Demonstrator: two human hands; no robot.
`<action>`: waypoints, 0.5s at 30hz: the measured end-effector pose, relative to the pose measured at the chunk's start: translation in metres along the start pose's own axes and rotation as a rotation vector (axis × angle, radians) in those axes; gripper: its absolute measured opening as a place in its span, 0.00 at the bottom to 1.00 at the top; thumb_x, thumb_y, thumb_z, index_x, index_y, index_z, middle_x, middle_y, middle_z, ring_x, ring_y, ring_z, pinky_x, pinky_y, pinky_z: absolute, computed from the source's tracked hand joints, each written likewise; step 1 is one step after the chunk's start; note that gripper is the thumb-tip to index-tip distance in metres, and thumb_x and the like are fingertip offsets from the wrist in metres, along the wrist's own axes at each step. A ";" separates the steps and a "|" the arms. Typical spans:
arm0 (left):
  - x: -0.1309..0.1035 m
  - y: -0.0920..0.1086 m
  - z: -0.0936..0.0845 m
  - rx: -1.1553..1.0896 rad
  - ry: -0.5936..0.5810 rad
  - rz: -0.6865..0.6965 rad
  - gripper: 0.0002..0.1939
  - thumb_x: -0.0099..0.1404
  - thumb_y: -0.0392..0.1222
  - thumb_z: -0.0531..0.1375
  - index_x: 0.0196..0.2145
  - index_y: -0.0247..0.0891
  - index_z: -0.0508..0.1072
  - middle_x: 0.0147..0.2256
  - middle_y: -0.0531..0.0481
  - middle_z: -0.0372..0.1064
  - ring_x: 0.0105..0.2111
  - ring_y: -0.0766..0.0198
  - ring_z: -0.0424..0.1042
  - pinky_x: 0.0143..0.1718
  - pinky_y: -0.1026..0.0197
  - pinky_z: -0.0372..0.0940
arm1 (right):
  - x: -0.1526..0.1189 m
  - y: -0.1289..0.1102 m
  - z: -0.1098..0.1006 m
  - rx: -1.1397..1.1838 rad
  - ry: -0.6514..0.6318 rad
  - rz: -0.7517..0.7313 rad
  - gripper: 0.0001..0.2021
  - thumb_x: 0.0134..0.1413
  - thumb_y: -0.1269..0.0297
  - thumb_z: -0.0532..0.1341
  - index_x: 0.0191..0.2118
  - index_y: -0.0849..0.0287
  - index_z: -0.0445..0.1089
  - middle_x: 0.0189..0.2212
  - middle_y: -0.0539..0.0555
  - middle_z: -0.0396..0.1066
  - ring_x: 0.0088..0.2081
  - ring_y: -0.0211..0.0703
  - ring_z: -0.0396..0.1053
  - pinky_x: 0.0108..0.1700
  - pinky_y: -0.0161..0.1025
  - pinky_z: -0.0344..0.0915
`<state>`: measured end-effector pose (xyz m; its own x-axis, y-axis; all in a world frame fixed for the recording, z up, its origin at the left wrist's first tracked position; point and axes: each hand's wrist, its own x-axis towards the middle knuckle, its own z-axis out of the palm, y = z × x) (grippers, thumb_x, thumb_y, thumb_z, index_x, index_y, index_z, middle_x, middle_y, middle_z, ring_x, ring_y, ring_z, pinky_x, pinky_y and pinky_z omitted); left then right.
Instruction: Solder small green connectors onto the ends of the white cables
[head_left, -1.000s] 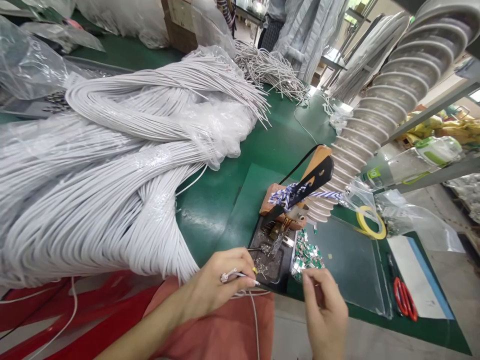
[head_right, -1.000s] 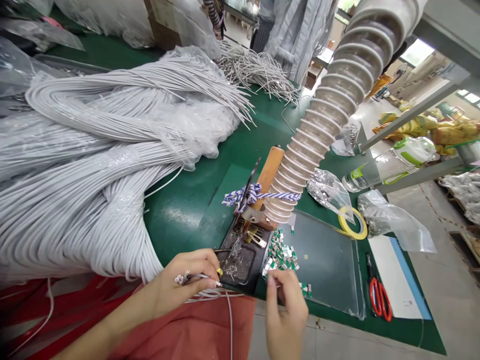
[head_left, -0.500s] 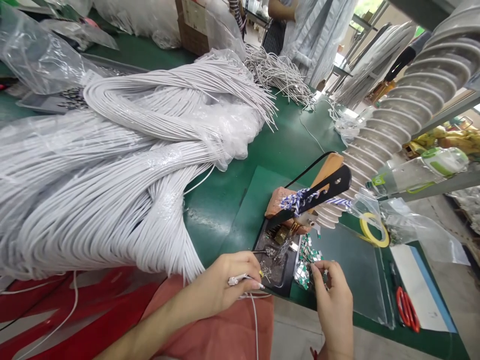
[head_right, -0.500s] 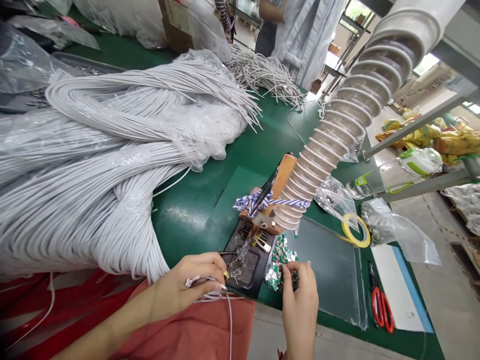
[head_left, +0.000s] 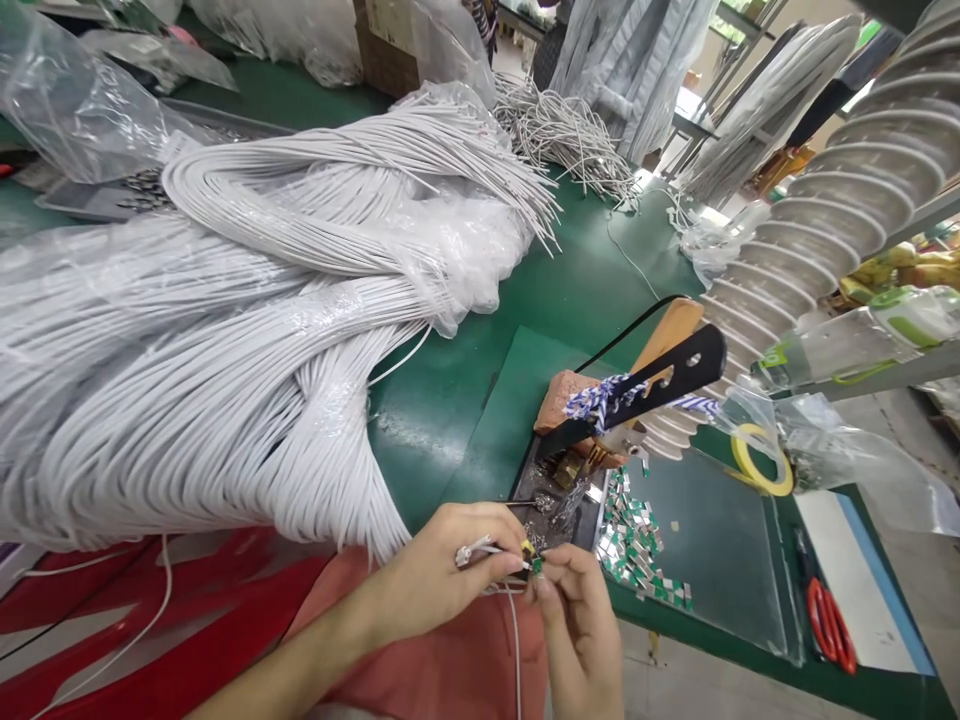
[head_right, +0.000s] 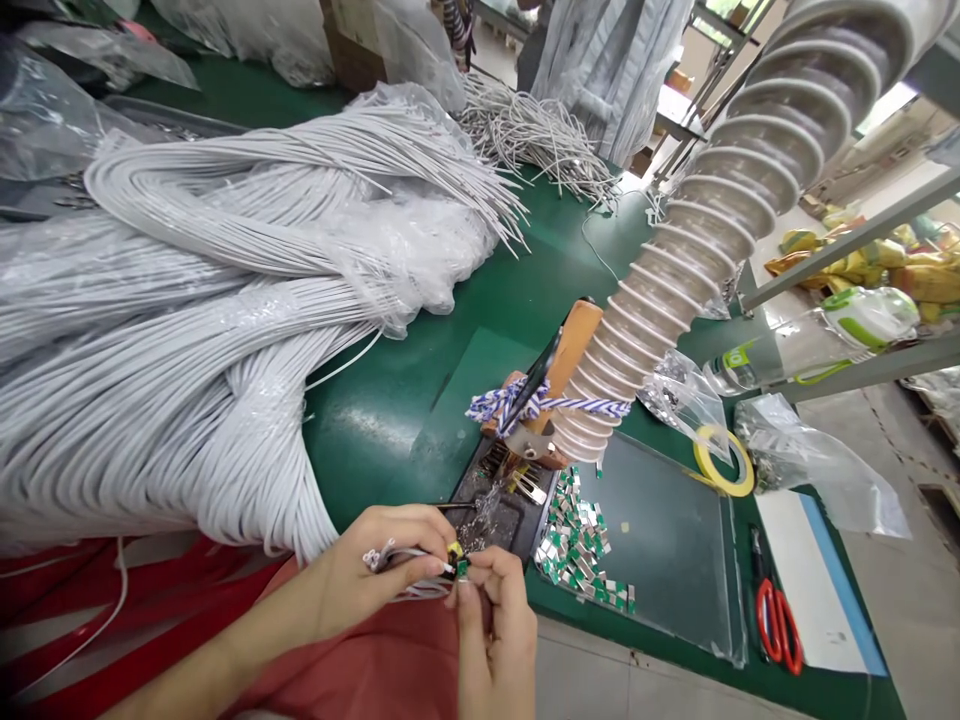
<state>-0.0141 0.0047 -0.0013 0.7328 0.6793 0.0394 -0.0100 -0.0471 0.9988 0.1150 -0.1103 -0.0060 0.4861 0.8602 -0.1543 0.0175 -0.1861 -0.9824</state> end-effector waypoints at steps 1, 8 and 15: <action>0.000 0.001 0.000 -0.005 -0.001 -0.014 0.08 0.65 0.33 0.59 0.30 0.33 0.77 0.34 0.47 0.73 0.33 0.63 0.73 0.36 0.66 0.64 | 0.000 0.001 0.003 0.014 -0.003 -0.001 0.09 0.62 0.56 0.59 0.43 0.53 0.67 0.28 0.47 0.71 0.30 0.36 0.69 0.36 0.30 0.65; 0.001 -0.003 -0.001 -0.019 0.015 -0.002 0.08 0.65 0.34 0.59 0.29 0.33 0.76 0.35 0.47 0.71 0.34 0.64 0.71 0.37 0.66 0.63 | 0.003 0.009 0.002 -0.079 0.045 -0.045 0.04 0.58 0.62 0.61 0.36 0.56 0.70 0.26 0.48 0.69 0.28 0.36 0.67 0.32 0.29 0.65; 0.001 -0.004 0.002 0.011 0.032 0.031 0.08 0.66 0.33 0.58 0.29 0.33 0.75 0.34 0.48 0.70 0.34 0.64 0.70 0.37 0.66 0.62 | 0.005 0.006 0.003 -0.224 0.107 -0.123 0.06 0.55 0.63 0.64 0.29 0.56 0.69 0.23 0.46 0.63 0.22 0.33 0.59 0.25 0.29 0.58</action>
<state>-0.0119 0.0047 -0.0050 0.7100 0.7006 0.0709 -0.0242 -0.0764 0.9968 0.1154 -0.1058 -0.0129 0.5580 0.8298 -0.0112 0.2694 -0.1939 -0.9433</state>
